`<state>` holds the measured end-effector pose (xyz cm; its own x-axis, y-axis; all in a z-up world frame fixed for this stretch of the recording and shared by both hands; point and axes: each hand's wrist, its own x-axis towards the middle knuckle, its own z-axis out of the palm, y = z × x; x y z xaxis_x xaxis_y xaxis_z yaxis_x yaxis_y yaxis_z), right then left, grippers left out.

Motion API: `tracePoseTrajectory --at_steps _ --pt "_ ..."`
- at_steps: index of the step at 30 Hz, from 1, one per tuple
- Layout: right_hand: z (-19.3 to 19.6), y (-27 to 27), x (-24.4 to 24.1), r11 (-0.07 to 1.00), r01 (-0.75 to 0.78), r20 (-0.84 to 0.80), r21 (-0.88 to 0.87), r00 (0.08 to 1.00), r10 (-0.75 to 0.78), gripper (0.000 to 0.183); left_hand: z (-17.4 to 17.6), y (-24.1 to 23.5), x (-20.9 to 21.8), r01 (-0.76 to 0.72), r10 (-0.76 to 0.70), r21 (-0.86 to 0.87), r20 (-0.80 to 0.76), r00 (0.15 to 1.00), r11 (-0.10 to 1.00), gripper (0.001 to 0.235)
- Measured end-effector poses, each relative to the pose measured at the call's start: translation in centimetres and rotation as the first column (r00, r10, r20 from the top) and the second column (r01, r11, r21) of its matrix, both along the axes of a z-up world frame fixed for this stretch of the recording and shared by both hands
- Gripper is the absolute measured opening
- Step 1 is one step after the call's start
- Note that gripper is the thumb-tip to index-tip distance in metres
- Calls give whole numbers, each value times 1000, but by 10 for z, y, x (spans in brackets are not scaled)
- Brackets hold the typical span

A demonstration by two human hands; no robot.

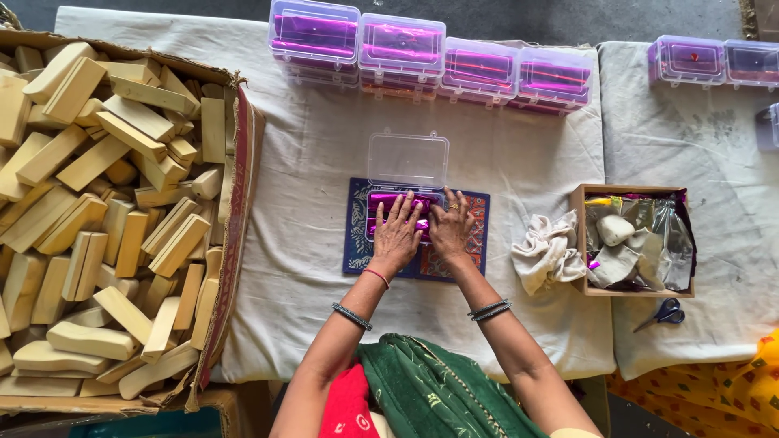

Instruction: The person sits at a table and cleans several small wooden blocks using a white cloth. They pick up a block from a large cardboard box, wipe it thoroughly with the cloth, and place it on a patterned mat on the table. The person repeats this process for multiple blocks.

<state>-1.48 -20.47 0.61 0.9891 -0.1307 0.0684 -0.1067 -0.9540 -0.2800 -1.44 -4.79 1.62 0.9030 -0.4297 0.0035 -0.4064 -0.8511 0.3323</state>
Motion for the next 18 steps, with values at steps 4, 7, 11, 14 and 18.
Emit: tracePoseTrajectory --at_steps 4,7,11,14,18 --pt "13 0 -9 998 -39 6 43 999 39 26 -9 6 4 18 -19 -43 -8 1000 999 67" --pt "15 -3 -18 1000 1 83 17 997 -3 37 -14 7 2 46 -47 -46 -17 999 998 67" --pt "16 -2 -13 996 -71 70 -53 995 75 45 -18 5 3 38 -37 -46 30 999 998 66" --pt "-3 -5 -11 995 -62 -7 -76 998 62 45 -11 4 4 30 -29 -46 14 999 998 65" --pt "6 -4 -10 997 -64 -36 -49 997 62 48 -5 5 8 -18 6 -165 -68 998 986 63"
